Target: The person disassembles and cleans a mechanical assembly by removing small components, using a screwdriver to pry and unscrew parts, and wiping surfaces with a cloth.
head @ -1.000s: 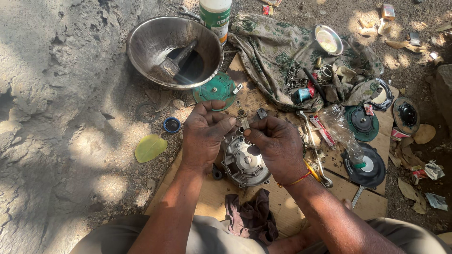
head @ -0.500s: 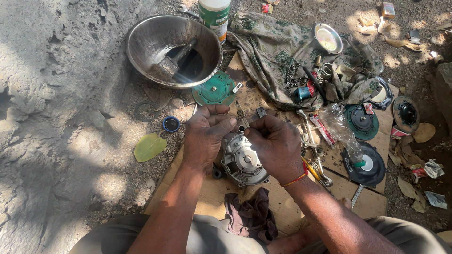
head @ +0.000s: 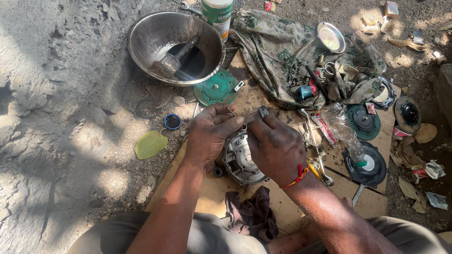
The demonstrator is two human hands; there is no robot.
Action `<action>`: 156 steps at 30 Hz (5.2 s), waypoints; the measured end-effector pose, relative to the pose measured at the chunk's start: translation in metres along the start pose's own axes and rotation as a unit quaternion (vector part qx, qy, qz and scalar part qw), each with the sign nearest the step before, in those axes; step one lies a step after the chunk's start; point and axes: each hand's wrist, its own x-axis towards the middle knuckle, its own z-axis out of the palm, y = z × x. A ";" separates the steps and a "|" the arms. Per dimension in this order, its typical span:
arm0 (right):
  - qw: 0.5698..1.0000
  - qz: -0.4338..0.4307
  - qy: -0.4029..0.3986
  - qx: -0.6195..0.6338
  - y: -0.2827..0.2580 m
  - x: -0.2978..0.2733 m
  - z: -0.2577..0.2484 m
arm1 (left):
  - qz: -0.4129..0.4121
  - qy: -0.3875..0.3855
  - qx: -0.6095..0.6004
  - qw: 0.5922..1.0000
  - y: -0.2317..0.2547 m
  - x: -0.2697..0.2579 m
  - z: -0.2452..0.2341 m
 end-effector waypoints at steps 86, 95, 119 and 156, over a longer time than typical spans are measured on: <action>0.955 0.176 -0.225 -0.077 0.034 -0.051 0.052 | -0.042 0.094 0.507 0.856 -0.070 0.013 -0.009; 0.957 0.188 -0.197 -0.097 0.036 -0.063 0.061 | -0.022 0.091 0.513 0.853 -0.075 0.017 -0.010; 0.930 0.240 -0.267 -0.085 0.023 -0.048 0.054 | -0.072 0.077 0.510 0.854 -0.062 0.013 -0.006; 0.830 0.090 -0.537 -0.120 -0.008 -0.128 0.017 | 0.024 0.194 0.424 0.884 -0.036 -0.006 -0.003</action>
